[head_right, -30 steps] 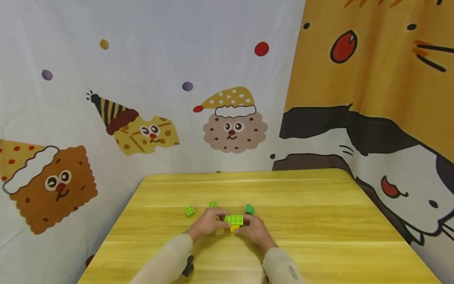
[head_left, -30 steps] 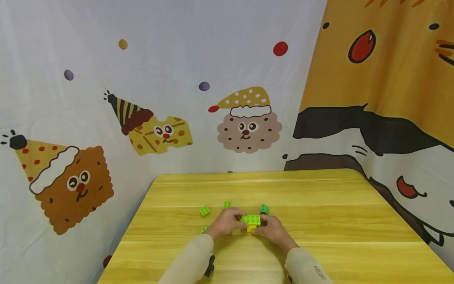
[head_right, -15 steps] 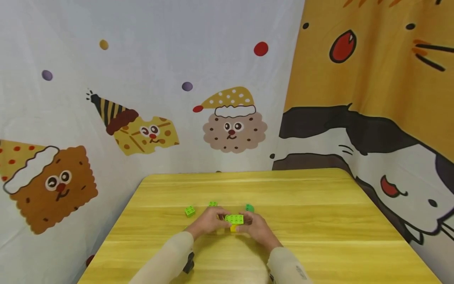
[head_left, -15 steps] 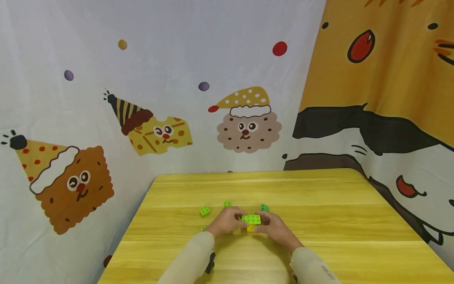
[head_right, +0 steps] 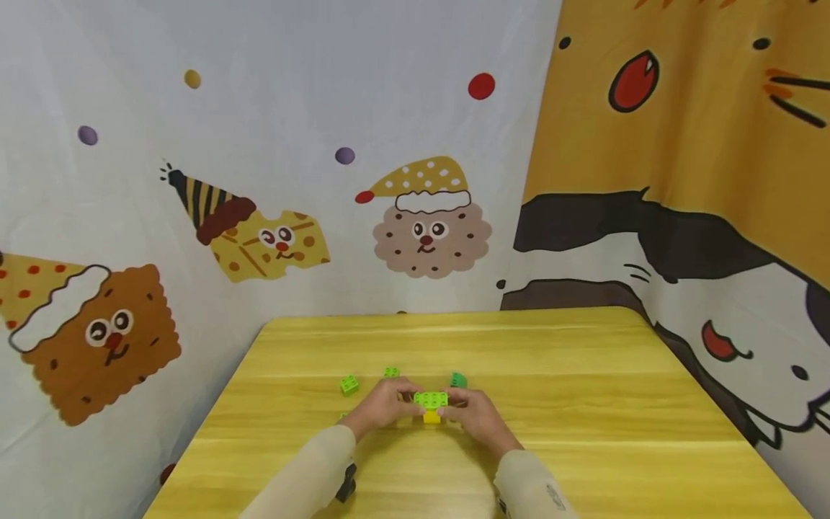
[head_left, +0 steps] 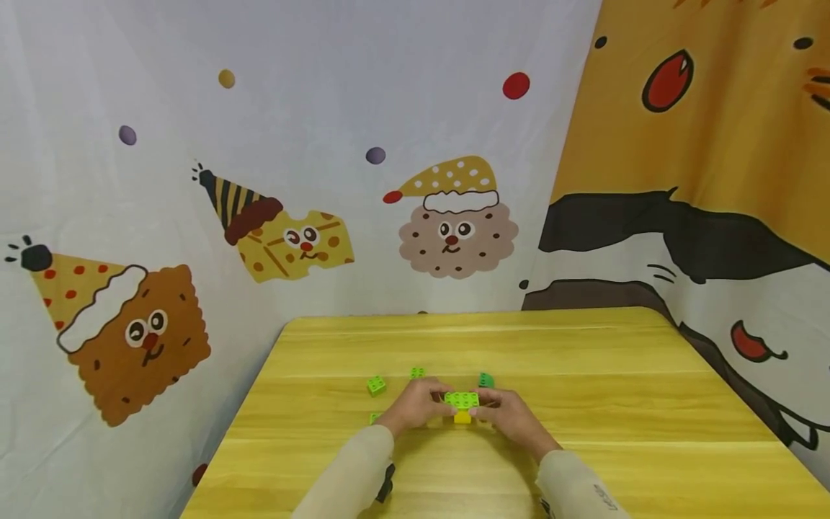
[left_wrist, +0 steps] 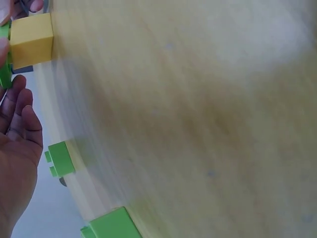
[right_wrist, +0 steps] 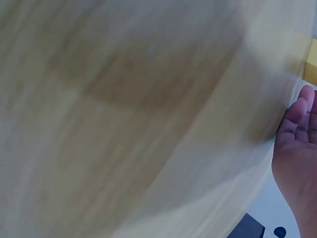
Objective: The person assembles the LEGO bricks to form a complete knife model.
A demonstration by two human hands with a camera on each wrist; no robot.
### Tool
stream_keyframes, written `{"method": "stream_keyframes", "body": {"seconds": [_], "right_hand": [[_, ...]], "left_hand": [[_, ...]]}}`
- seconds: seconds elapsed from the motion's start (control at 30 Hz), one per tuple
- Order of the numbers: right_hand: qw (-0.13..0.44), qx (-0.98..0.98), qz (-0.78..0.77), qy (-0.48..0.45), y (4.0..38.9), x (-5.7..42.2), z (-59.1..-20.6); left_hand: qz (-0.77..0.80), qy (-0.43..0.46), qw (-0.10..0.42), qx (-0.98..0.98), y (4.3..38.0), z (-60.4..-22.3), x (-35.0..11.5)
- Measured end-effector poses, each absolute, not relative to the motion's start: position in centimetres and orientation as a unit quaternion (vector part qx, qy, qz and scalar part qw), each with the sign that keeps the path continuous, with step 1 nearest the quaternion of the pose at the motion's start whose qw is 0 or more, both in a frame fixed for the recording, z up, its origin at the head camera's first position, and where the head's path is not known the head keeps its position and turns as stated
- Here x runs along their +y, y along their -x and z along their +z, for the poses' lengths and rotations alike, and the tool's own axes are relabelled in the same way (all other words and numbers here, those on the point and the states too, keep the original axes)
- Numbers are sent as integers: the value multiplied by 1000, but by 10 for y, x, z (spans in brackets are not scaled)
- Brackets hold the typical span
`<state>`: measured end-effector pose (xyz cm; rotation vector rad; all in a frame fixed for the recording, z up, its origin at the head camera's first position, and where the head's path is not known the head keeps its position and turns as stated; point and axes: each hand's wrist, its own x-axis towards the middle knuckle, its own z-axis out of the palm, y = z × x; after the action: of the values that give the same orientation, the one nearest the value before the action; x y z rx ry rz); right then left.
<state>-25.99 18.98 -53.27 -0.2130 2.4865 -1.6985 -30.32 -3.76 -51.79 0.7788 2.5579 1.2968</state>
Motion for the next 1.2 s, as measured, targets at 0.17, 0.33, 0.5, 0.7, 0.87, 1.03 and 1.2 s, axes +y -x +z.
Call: {"method": "stream_keyframes", "body": {"seconds": [0.17, 0.33, 0.5, 0.7, 0.87, 1.03, 1.2], "right_hand": [[68, 822, -561, 63, 262, 191, -533], [73, 821, -563, 59, 261, 190, -533], [77, 818, -568, 57, 259, 188, -534], [65, 823, -562, 45, 257, 186, -535], [54, 814, -576, 45, 257, 186, -533], [65, 813, -576, 52, 257, 190, -531], [67, 819, -567, 59, 258, 191, -531]], "left_hand": [[446, -254, 90, 853, 304, -519, -39], [442, -247, 100, 856, 302, -515, -38], [440, -242, 101, 859, 301, -514, -38], [437, -244, 103, 859, 302, -514, -37], [426, -242, 110, 865, 303, -513, -37], [421, -240, 114, 868, 302, -511, -35], [420, -244, 112, 867, 302, -510, -35]]}}
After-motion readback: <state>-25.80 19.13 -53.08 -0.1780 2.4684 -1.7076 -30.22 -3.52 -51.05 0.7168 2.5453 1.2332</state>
